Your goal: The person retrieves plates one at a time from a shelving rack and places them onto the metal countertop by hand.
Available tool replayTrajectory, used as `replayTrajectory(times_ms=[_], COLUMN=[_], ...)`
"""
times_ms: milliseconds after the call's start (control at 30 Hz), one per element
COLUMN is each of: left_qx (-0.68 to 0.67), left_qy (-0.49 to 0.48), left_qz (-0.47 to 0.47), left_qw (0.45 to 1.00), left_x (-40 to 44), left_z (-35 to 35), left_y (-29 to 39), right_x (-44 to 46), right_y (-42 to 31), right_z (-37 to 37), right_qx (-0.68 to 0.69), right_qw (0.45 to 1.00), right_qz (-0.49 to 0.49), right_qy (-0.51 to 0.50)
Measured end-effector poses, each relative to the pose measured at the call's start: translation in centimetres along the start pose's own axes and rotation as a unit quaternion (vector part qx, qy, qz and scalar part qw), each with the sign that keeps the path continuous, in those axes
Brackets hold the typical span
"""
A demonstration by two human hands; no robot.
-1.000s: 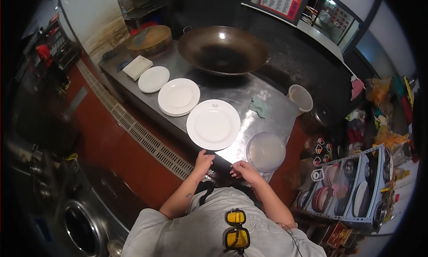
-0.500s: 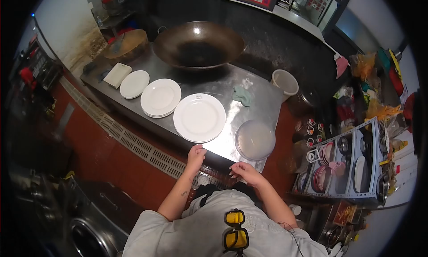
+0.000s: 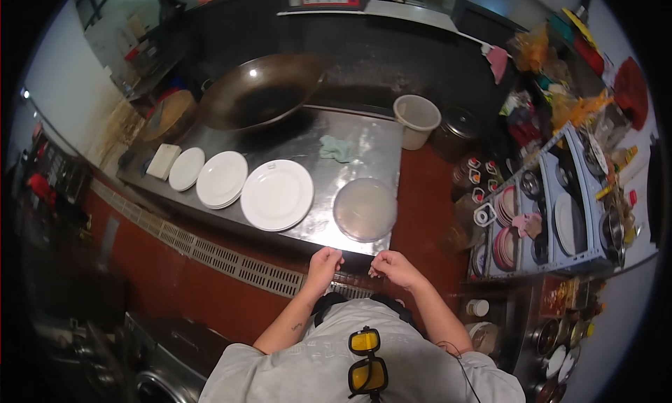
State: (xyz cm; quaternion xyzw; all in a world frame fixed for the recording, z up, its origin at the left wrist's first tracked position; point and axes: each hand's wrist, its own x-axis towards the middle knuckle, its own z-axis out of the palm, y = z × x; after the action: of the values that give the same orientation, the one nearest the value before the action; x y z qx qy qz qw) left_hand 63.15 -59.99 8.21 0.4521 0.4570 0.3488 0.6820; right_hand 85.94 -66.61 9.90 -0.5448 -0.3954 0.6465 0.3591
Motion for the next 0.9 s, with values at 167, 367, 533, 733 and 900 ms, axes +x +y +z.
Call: replayTrajectory(times_ms=[167,367,533,733,900], left_qx=[0.023,0.080,0.108,0.144,0.169], left_qy=[-0.085,-0.185,-0.279,-0.360,-0.420], left_qz=[-0.033,-0.079,-0.128,-0.125,-0.154], left_qw=[0.996,0.976,0.946,0.913,0.878], left_x=[-0.9,-1.8,-2.3,-4.4,-4.3], left_z=[9.0,20.2,27.9,36.1,40.1], left_y=[-0.7,-2.2,-5.2,-6.7,-6.3], right_x=[-6.9,-16.1,-22.9,-28.9,-30.5], right_y=[2.9,7.6,11.6,13.6,15.1], right_z=[-6.1,-12.6,-16.3,-19.0,-20.6], right_qx=[0.040,0.094,0.168,0.209,0.230], right_qw=[0.995,0.966,0.929,0.885,0.852], right_qz=[-0.030,-0.053,-0.056,-0.069,-0.077], right_qy=[0.085,0.233,0.326,0.410,0.465])
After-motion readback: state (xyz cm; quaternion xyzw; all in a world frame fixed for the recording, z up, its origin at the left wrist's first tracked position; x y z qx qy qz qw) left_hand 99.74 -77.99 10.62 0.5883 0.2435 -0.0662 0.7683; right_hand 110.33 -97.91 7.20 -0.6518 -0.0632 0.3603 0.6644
